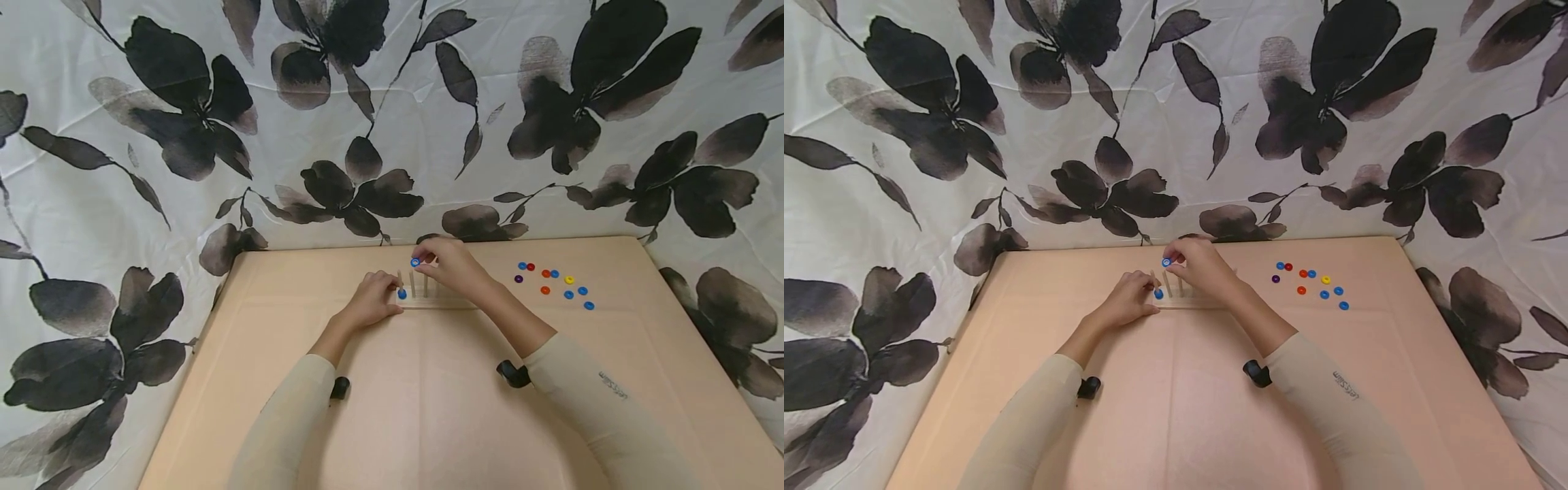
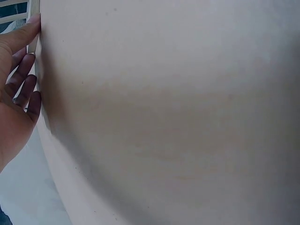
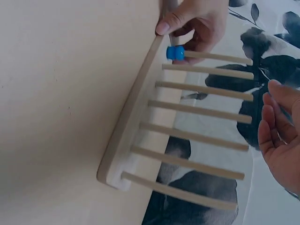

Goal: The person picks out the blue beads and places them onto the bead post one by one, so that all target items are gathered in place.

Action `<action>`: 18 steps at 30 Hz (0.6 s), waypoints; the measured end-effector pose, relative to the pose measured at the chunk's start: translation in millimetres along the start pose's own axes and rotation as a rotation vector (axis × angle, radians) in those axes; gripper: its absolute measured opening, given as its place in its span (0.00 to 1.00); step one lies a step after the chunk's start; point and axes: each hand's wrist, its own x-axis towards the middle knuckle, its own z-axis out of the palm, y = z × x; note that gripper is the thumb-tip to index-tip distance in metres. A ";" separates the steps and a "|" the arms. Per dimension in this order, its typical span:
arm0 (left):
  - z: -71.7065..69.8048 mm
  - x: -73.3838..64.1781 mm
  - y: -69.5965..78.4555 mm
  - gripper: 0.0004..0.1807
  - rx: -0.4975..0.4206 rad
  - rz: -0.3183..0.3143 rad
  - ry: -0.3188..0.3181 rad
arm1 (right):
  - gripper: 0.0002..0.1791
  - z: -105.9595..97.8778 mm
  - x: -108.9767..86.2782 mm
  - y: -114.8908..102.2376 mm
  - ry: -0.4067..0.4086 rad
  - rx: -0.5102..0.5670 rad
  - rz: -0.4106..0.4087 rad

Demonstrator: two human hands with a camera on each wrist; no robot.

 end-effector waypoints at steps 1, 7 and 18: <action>-0.1 -0.2 -0.3 0.28 0.001 0.001 -0.001 | 0.09 2.3 1.8 -0.5 -0.007 -0.012 -0.001; -0.2 0.1 -0.1 0.29 0.004 0.005 -0.004 | 0.10 11.7 11.1 -4.4 -0.061 -0.081 0.009; -2.4 -1.4 1.0 0.27 -0.013 -0.005 -0.014 | 0.08 27.9 17.7 -9.1 -0.102 -0.100 -0.009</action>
